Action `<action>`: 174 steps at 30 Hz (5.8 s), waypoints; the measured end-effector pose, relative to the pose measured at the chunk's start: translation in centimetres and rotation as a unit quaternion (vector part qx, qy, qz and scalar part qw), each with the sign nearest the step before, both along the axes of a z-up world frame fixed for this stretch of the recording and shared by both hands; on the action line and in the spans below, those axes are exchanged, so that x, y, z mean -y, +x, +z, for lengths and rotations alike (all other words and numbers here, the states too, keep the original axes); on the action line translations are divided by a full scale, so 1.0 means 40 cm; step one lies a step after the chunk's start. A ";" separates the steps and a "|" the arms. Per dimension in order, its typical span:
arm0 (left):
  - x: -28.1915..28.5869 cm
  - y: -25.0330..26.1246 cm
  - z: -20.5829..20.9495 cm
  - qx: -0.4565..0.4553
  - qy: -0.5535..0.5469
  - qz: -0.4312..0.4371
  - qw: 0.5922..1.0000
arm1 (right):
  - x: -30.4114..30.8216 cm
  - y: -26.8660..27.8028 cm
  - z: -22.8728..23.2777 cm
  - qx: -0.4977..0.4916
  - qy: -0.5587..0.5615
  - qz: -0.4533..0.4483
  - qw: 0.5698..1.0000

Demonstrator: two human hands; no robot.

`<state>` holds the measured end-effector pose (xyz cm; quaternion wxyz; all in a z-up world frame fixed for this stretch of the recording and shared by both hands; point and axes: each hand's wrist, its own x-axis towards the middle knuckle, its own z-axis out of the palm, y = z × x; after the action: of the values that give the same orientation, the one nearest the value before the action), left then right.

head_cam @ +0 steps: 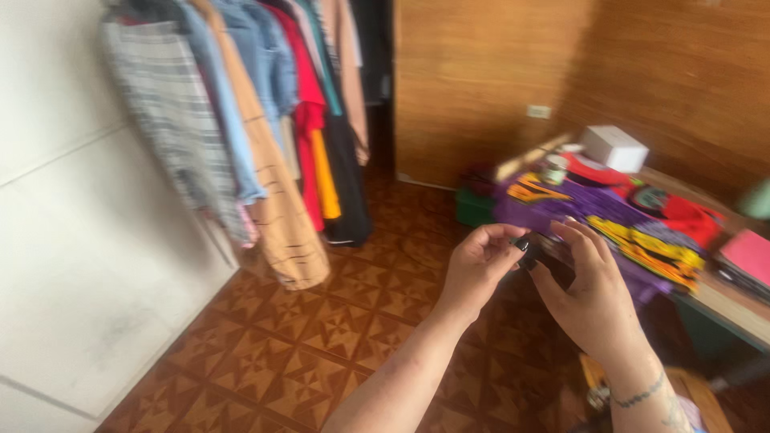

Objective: The person removes several items of clothing from hangers, places them on a bed, and then gathers and stacks the empty hangers.

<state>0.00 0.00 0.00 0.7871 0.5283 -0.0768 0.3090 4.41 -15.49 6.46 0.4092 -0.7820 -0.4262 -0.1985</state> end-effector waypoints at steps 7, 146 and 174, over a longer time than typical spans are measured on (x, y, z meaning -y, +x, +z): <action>-0.331 -0.125 0.011 -0.016 -0.039 0.135 0.990 | -0.373 -0.033 0.044 -0.007 0.045 0.156 0.987; -0.360 -1.289 -0.380 -0.317 -0.075 0.742 0.586 | -1.743 -0.539 0.098 0.383 -0.032 0.213 0.898; -0.559 -0.814 0.105 -0.335 0.121 0.761 0.542 | -1.415 -0.405 0.461 0.066 -0.100 0.672 0.731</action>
<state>-32.57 22.36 4.18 0.1532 0.5436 0.5867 0.5803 -11.78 41.12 24.91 0.3266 -0.3126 -0.8837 0.1212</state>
